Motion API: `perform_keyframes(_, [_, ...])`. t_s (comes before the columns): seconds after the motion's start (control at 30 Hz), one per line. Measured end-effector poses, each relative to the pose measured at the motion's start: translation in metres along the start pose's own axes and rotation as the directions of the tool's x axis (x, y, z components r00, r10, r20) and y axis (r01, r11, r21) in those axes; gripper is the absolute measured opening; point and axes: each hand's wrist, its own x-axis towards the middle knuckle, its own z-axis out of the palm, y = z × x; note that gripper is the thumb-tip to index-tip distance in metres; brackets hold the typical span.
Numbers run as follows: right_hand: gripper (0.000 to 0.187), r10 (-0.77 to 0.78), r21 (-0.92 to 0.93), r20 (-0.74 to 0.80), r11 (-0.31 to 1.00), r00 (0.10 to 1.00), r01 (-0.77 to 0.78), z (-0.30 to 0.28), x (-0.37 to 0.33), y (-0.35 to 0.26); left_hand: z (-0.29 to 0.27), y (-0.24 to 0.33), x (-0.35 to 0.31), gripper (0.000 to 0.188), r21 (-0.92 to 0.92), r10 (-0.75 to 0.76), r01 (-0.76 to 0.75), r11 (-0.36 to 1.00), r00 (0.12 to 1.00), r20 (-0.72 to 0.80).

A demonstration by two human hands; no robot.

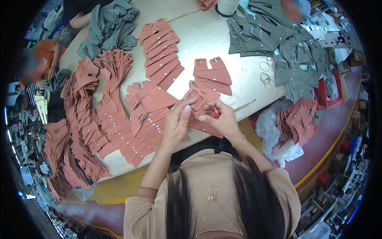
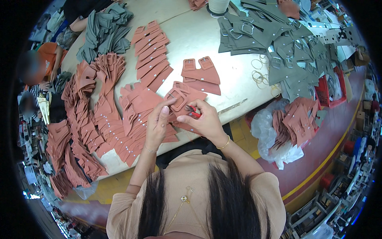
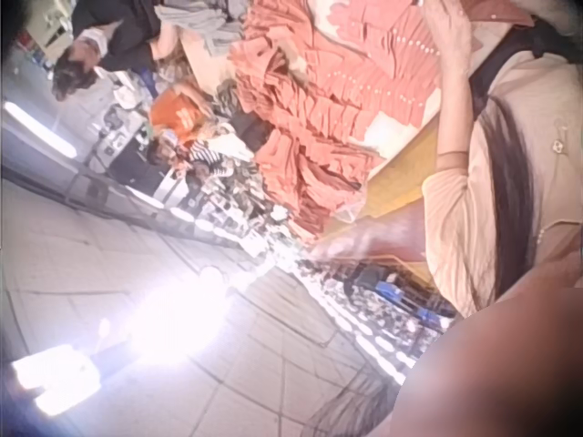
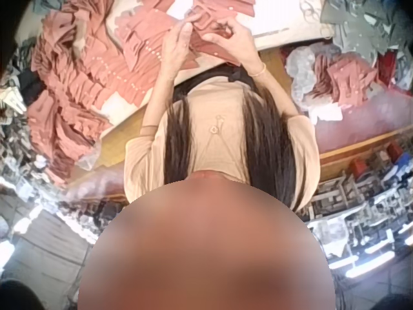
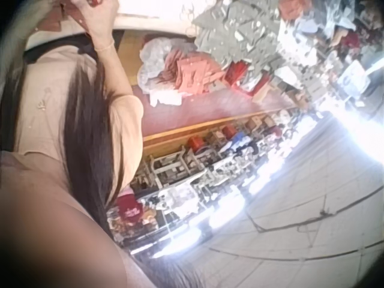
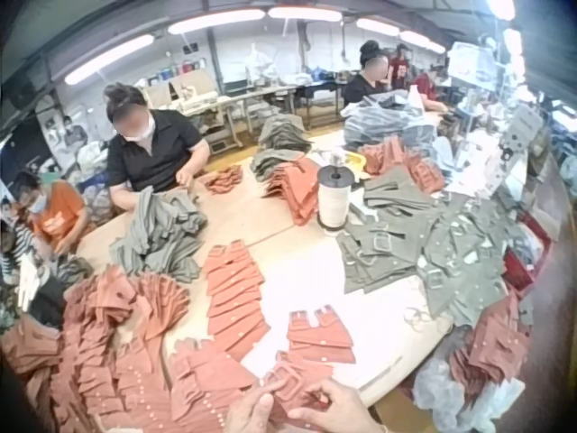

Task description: The person uses a red utility knife to trim the edges of pink fabric pieces on a worktable. She repeatedly picks up pieces, cuts along the edges, and places them back on the table. Other workers are visible in the background.

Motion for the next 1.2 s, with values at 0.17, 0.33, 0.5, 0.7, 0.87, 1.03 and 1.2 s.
perform_keyframes(0.17, [0.022,0.154,0.066,0.106,0.985,0.982,-0.162,0.009,0.006,-0.007,0.006,-0.002,-0.004,0.032,-0.066,-0.007,0.004,0.998,0.999,-0.032])
perform_keyframes(0.33, [0.016,0.016,0.38,0.461,0.9,0.887,-0.213,-0.02,-0.002,-0.019,0.009,-0.012,-0.001,0.044,-0.264,-0.042,0.005,0.964,0.99,-0.136])
perform_keyframes(0.5, [0.031,-0.044,-0.165,0.069,0.985,0.997,0.055,-0.033,0.011,-0.004,0.001,-0.008,0.004,0.065,-0.495,-0.114,0.04,0.868,0.986,-0.12])
perform_keyframes(0.7, [0.052,0.249,0.515,0.204,0.795,0.947,-0.32,-0.017,0.02,0.009,-0.004,0.008,0.0,0.072,-0.694,-0.248,0.178,0.698,0.969,-0.001])
perform_keyframes(0.87, [0.036,0.312,0.595,0.138,0.733,0.94,-0.33,-0.005,0.019,-0.003,0.005,-0.001,-0.002,0.05,-0.853,-0.362,0.278,0.442,0.925,0.114])
perform_keyframes(1.03, [0.029,0.048,0.486,-0.108,0.874,0.993,0.011,0.002,0.017,-0.01,0.019,-0.007,-0.005,0.034,-0.764,-0.395,0.332,0.554,0.912,0.11])
perform_keyframes(1.2, [0.028,-0.224,-0.212,-0.079,0.956,0.971,0.203,-0.017,0.01,-0.017,0.014,0.001,-0.005,0.032,-0.747,-0.422,0.265,0.61,0.906,-0.024])
